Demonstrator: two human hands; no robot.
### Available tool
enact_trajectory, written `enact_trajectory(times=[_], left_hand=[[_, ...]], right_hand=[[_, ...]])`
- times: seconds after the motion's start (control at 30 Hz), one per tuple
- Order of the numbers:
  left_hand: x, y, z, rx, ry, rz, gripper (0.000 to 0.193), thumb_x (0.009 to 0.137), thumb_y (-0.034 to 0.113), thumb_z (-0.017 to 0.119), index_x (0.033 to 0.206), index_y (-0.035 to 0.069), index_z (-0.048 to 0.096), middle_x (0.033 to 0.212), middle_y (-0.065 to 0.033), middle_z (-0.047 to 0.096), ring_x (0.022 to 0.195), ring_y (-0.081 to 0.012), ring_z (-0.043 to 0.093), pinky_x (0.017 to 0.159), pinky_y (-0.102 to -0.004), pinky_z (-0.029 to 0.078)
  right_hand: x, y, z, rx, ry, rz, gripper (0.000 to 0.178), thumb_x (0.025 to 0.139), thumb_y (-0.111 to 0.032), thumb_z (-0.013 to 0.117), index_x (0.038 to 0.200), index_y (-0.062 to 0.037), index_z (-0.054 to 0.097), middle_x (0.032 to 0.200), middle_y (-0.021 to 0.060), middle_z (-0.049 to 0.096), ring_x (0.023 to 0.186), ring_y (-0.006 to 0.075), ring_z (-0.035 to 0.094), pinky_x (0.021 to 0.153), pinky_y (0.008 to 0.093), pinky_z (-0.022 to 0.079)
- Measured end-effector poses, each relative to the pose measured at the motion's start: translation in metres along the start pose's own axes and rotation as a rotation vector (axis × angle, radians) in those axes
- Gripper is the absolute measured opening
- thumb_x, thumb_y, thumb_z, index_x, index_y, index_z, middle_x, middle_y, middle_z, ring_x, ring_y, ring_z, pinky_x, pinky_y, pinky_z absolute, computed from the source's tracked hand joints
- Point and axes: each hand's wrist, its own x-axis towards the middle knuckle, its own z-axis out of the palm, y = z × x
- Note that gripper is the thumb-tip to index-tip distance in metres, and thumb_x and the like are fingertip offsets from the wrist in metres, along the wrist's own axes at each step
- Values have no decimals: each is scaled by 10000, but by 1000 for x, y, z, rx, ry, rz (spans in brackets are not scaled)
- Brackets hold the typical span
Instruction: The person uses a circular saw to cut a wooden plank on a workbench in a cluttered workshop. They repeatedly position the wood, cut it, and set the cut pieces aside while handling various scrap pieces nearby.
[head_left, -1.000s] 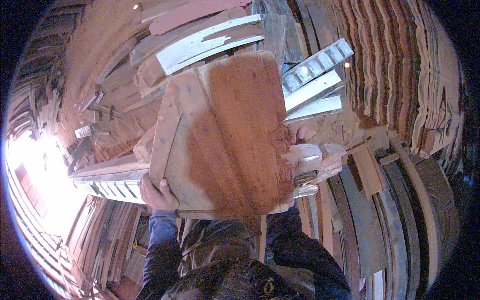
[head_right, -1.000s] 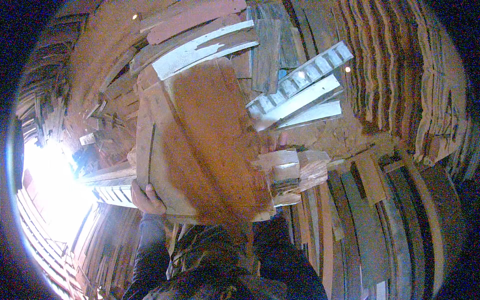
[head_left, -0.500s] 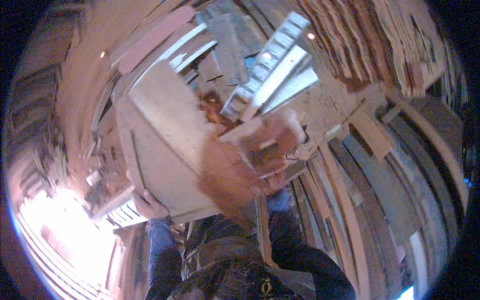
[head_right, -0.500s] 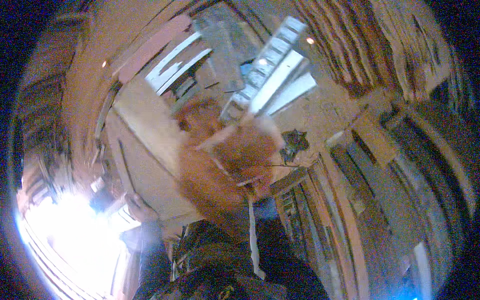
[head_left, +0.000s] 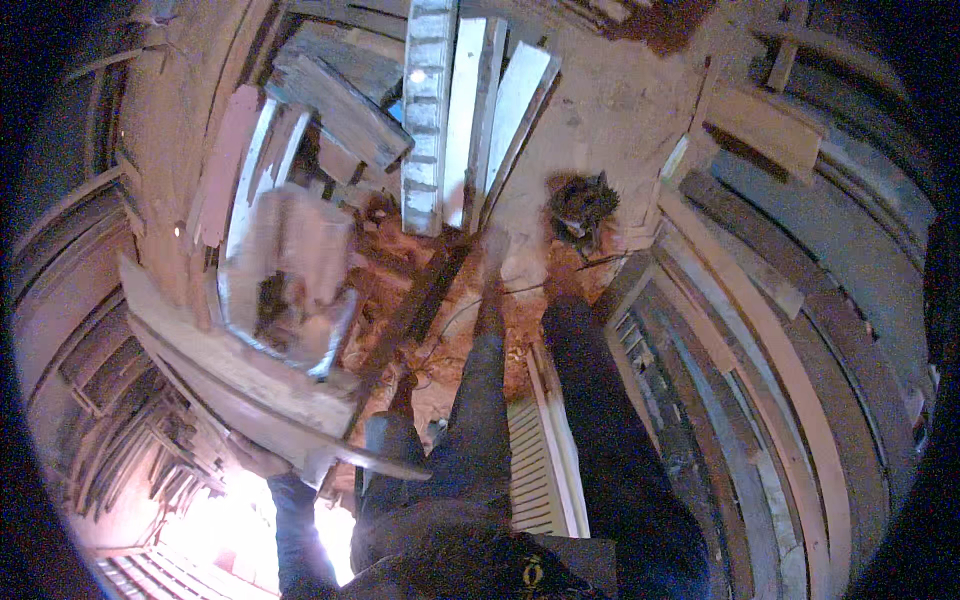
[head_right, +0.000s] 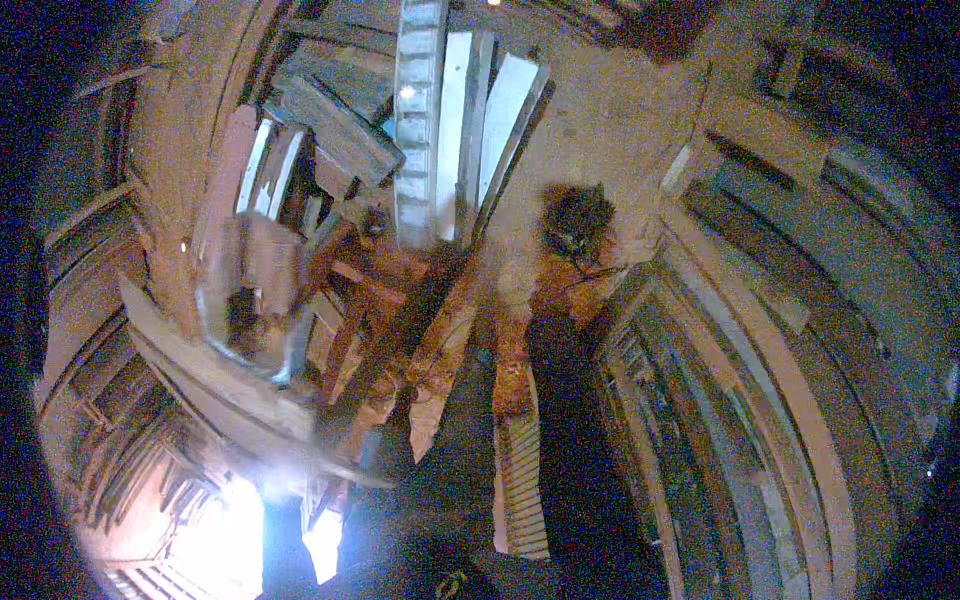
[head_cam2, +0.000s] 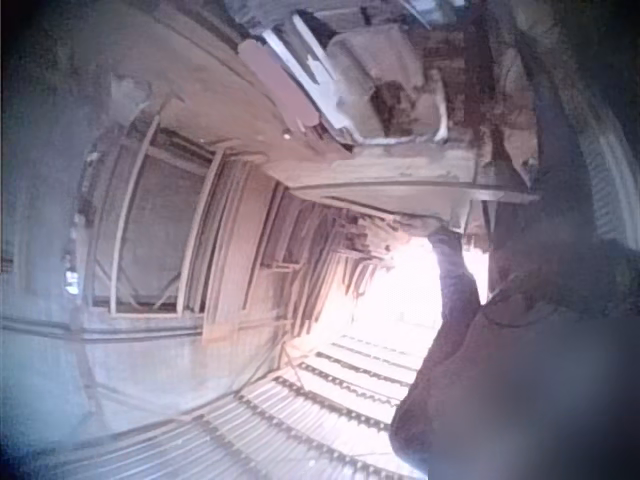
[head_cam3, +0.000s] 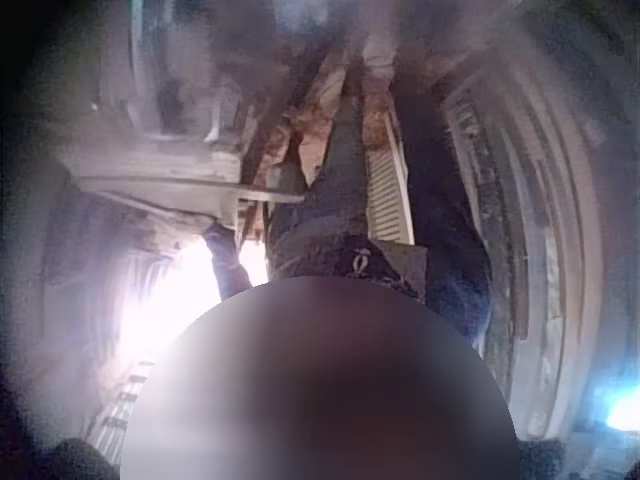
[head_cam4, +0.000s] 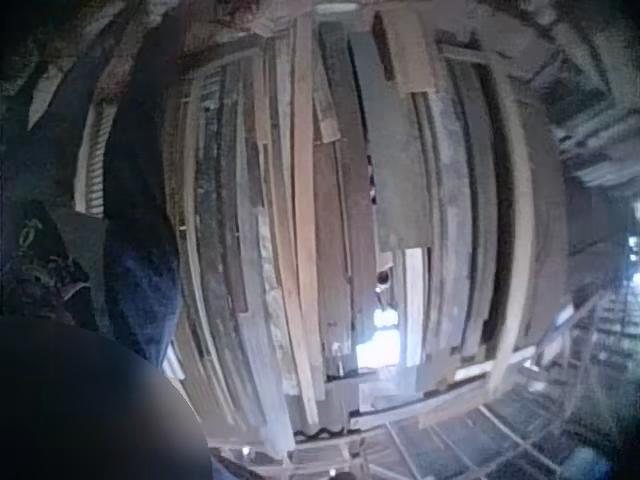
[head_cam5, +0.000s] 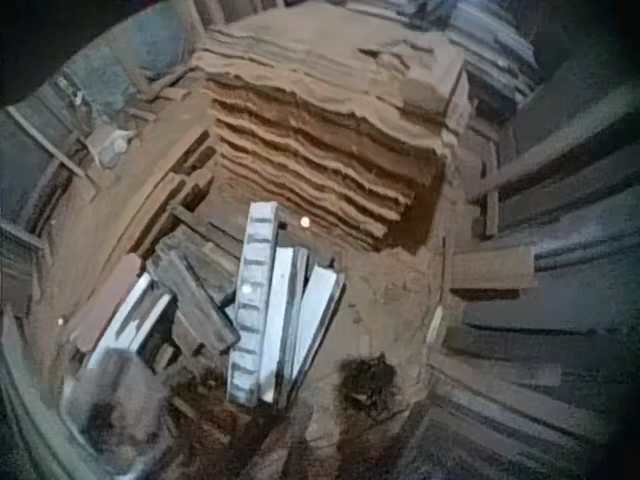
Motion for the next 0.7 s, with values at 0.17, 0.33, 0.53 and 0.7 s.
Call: enact_trajectory(times=[0.17,0.33,0.53,0.7], left_hand=[[-11,12,8,104,-23,94,472,1077,409,419,1082,-47,541,973,-154,581,899,-261,554,788,-384,464],[-10,1,21,164,-28,152,467,1076,405,423,1089,-46,545,970,-158,589,897,-262,561,789,-387,465],[-12,-5,23,204,-40,170,460,1075,399,428,1098,-44,549,966,-163,599,896,-264,569,790,-390,466],[-12,-5,20,190,-50,156,455,1074,394,432,1105,-43,553,963,-168,607,894,-265,576,790,-393,467]], right_hand=[[58,65,13,-258,25,-33,644,794,-290,771,1348,-27,573,1178,223,665,1085,407,633,944,513,486],[120,104,40,-456,14,-74,644,794,-289,778,1346,-26,574,1166,224,671,1073,405,640,935,507,493],[167,138,64,-616,-12,-83,644,793,-287,785,1343,-25,576,1153,225,677,1058,403,649,923,500,501],[153,142,33,-647,8,-147,644,793,-286,791,1341,-24,577,1142,226,682,1046,401,657,914,495,508]])
